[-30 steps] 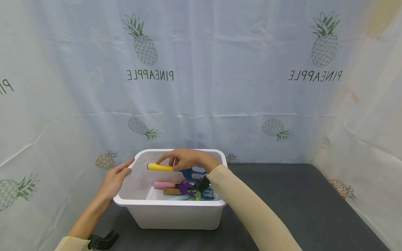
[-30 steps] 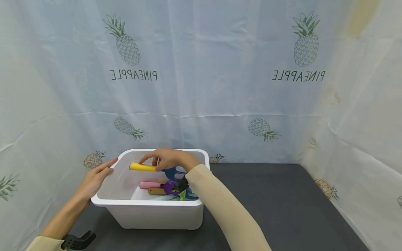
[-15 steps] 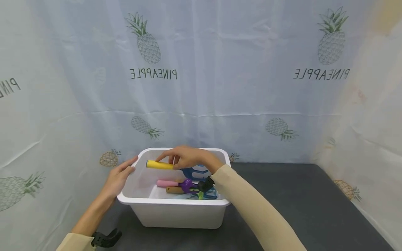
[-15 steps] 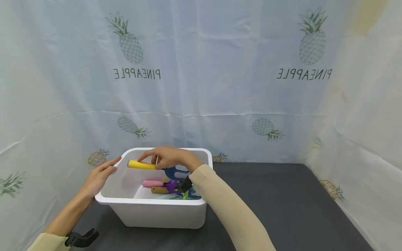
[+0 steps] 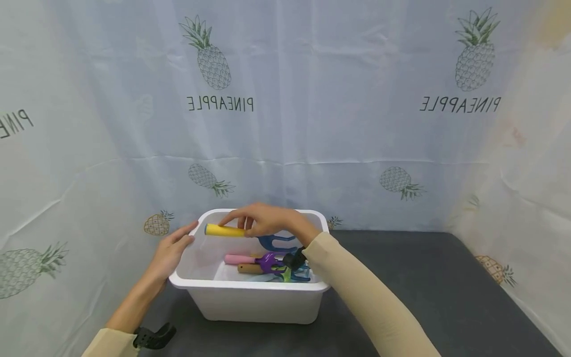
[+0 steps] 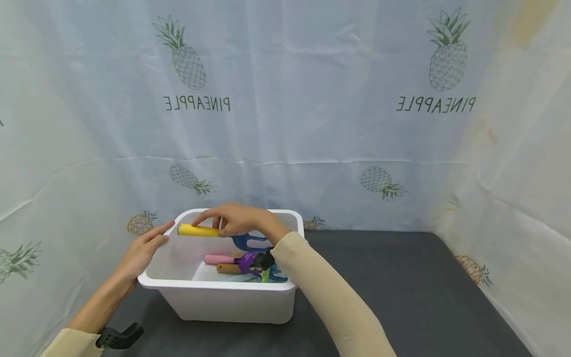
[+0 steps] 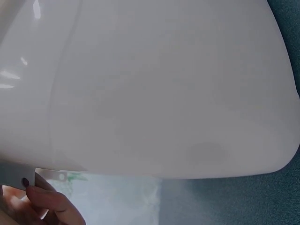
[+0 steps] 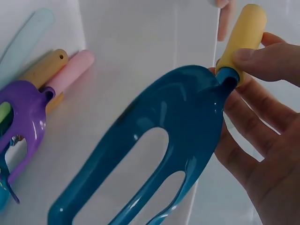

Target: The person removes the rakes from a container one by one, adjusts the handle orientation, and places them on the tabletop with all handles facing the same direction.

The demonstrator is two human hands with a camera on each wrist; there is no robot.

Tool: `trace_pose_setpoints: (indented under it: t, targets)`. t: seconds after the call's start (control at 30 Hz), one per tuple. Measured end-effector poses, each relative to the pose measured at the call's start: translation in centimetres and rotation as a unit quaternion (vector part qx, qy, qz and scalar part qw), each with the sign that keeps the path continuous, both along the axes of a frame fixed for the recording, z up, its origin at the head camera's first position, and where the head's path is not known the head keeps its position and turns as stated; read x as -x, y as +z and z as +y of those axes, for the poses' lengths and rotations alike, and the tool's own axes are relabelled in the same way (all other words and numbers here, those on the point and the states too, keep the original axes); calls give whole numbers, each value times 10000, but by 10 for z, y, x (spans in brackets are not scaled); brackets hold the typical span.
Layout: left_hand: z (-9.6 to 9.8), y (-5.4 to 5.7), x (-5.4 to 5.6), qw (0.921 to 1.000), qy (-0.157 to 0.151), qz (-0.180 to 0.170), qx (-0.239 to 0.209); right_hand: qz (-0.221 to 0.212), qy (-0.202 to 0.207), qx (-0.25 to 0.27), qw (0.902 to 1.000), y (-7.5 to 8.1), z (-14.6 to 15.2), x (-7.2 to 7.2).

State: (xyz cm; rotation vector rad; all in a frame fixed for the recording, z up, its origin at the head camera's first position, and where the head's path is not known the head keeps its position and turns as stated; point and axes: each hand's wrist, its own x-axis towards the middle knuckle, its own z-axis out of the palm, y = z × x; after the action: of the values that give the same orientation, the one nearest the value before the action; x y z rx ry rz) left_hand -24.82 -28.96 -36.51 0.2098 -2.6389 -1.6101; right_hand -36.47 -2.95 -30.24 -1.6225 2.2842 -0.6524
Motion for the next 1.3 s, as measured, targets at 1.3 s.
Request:
trace_pose_setpoints:
  t: [1.3]
  targets:
    - [-3, -3, -2, 9996, -47, 286, -2, 838, -303, -31, 9960, 66, 66, -33]
